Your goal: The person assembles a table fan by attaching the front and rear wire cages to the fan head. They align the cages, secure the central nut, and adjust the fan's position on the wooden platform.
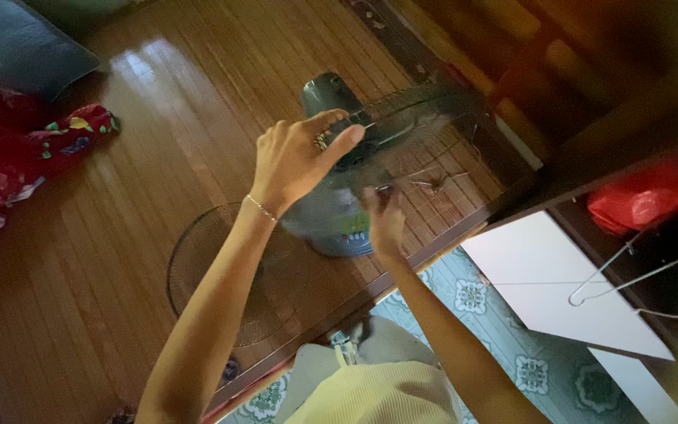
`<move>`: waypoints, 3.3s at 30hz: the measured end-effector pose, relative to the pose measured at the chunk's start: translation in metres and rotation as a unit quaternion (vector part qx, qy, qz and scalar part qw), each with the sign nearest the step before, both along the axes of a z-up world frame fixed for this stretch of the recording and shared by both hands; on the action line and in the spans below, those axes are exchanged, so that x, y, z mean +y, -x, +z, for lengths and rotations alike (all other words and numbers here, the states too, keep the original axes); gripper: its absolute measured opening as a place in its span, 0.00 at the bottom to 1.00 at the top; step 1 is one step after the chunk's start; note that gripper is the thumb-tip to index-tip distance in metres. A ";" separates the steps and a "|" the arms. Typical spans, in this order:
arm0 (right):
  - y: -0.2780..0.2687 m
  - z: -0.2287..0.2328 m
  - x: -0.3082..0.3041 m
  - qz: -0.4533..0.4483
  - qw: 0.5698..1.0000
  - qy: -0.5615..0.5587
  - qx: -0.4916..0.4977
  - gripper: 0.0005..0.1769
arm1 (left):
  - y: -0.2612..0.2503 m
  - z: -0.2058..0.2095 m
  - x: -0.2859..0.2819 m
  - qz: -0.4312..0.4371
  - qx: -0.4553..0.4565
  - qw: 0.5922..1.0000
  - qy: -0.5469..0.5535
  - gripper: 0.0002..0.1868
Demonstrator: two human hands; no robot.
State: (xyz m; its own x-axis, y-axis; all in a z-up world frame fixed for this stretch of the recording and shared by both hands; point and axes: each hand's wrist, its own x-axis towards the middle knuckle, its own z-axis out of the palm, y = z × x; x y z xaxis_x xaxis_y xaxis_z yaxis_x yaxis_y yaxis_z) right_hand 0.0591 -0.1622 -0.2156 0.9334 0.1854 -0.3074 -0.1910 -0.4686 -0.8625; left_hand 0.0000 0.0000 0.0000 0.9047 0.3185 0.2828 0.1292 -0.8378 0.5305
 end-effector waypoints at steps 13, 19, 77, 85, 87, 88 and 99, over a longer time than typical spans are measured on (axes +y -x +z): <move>0.024 0.023 -0.022 -0.094 0.939 -0.293 0.155 0.27 | 0.004 0.022 -0.012 0.022 0.019 0.999 0.027 0.38; -0.022 -0.016 -0.021 -0.038 0.789 -0.490 0.367 0.32 | 0.007 0.017 -0.010 0.015 0.011 0.999 0.033 0.38; -0.023 -0.001 -0.005 -0.092 0.922 -0.364 0.097 0.47 | -0.001 0.016 -0.006 0.008 -0.007 1.000 0.009 0.39; -0.010 0.016 -0.019 0.041 0.934 -0.097 -0.342 0.37 | -0.004 0.013 -0.009 -0.002 -0.017 1.000 0.009 0.40; -0.013 0.002 -0.012 -0.006 0.962 -0.208 -0.178 0.33 | 0.001 0.012 -0.009 -0.004 -0.027 1.000 -0.001 0.40; -0.018 -0.004 -0.009 -0.039 0.942 -0.332 -0.036 0.33 | 0.002 0.012 -0.008 -0.004 -0.017 1.000 -0.001 0.40; -0.005 0.010 -0.008 -0.022 0.981 -0.145 -0.127 0.37 | 0.002 0.013 -0.006 -0.002 0.000 1.000 0.001 0.39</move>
